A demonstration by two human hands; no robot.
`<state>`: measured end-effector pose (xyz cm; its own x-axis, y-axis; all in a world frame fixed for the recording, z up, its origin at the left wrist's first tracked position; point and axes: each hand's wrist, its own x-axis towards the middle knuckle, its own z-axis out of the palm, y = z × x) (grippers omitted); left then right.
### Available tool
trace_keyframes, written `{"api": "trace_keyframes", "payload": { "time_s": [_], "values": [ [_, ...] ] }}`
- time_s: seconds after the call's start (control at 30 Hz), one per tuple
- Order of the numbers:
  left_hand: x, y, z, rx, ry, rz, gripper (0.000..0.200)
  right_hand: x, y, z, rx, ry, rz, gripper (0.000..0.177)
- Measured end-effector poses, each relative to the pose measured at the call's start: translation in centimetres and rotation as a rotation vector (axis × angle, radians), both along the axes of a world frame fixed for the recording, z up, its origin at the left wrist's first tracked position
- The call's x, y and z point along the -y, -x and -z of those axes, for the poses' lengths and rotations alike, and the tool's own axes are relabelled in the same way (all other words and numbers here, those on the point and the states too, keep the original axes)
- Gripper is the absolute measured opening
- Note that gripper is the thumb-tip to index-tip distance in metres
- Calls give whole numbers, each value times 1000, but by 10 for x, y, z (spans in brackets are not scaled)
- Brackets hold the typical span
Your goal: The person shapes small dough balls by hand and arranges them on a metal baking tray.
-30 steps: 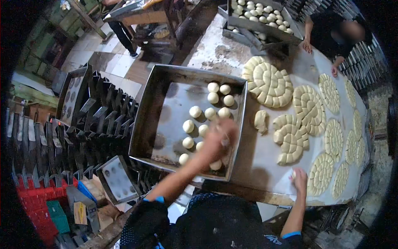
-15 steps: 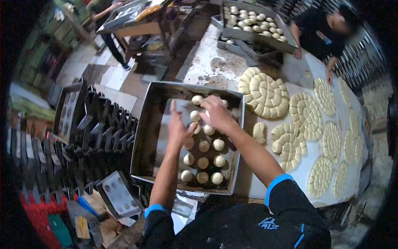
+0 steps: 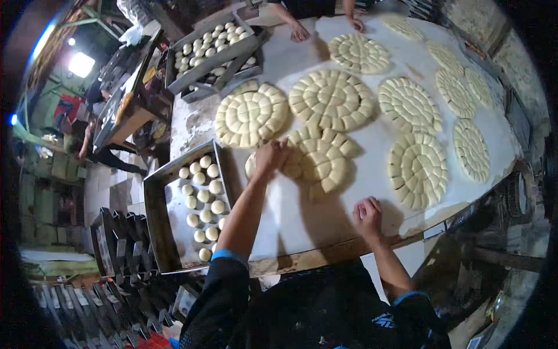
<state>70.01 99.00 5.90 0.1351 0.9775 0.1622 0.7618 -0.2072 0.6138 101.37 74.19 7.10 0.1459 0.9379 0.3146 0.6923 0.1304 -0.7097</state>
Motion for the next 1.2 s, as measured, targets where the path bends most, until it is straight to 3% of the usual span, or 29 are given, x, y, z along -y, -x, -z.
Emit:
{"api": "trace_keyframes", "payload": {
  "time_s": [0.1,0.2,0.23,0.27,0.33,0.4,0.47,0.53,0.6,0.63,0.67,0.7,0.73,0.77,0.8,0.83,0.87,0.93,0.97,1.0,1.07,1.1,1.13,1.2],
  "values": [
    [8,-39,-9,-250,-218,-38,58,14,-30,-3,-11,-54,-31,8],
    [-5,-22,1,15,189,-72,52,10,-37,-6,-47,-67,-36,7],
    [-52,32,121,378,241,-44,66,5,-36,-7,-6,-177,-54,8],
    [-42,33,119,373,234,-54,66,3,-38,-8,-12,-182,-65,8],
    [5,23,109,682,-93,-433,60,7,-38,-12,36,-91,-122,9],
    [76,-24,64,733,-505,-544,51,11,-38,-12,-37,-93,-124,8],
    [138,-36,54,460,-369,-751,39,13,-36,-14,-27,-102,-123,6],
    [192,-63,9,1057,0,-934,31,13,-25,-17,-49,-122,-98,5],
    [232,-56,5,1348,29,-754,20,10,-12,-10,-140,-3,-32,12],
    [251,-42,0,1365,6,-765,20,10,2,-5,-246,77,-56,17],
    [268,-26,-4,1423,231,-505,16,12,22,-7,-233,67,-80,17],
    [280,-12,-7,1451,448,-232,13,16,47,-6,-182,99,-306,16],
    [285,-2,2,1465,431,-238,13,24,74,-7,-129,136,-527,16],
    [285,1,20,1443,360,-73,14,36,109,-14,-117,135,-540,16],
    [287,3,31,1412,291,92,14,50,148,-24,-389,202,-392,19],
    [298,-4,-5,1516,294,45,19,62,170,-28,-656,267,-231,27],
    [304,-2,-13,1531,286,46,19,67,175,-22,-640,267,-237,27],
    [309,3,-19,1111,31,65,20,65,182,10,-594,41,-55,45],
    [309,9,0,949,-16,77,21,57,165,57,-631,29,-14,51],
    [315,12,3,956,-15,69,21,58,161,55,-641,-101,70,45],
    [321,14,5,836,-106,-147,22,56,127,36,-552,-118,268,47],
    [331,18,-16,858,4,-260,24,51,98,29,-705,-40,294,44],
    [333,22,-21,817,82,-293,26,44,70,22,-861,38,320,41],
    [335,29,-18,715,162,-165,20,54,34,-12,-687,-35,238,26]
  ]
}}
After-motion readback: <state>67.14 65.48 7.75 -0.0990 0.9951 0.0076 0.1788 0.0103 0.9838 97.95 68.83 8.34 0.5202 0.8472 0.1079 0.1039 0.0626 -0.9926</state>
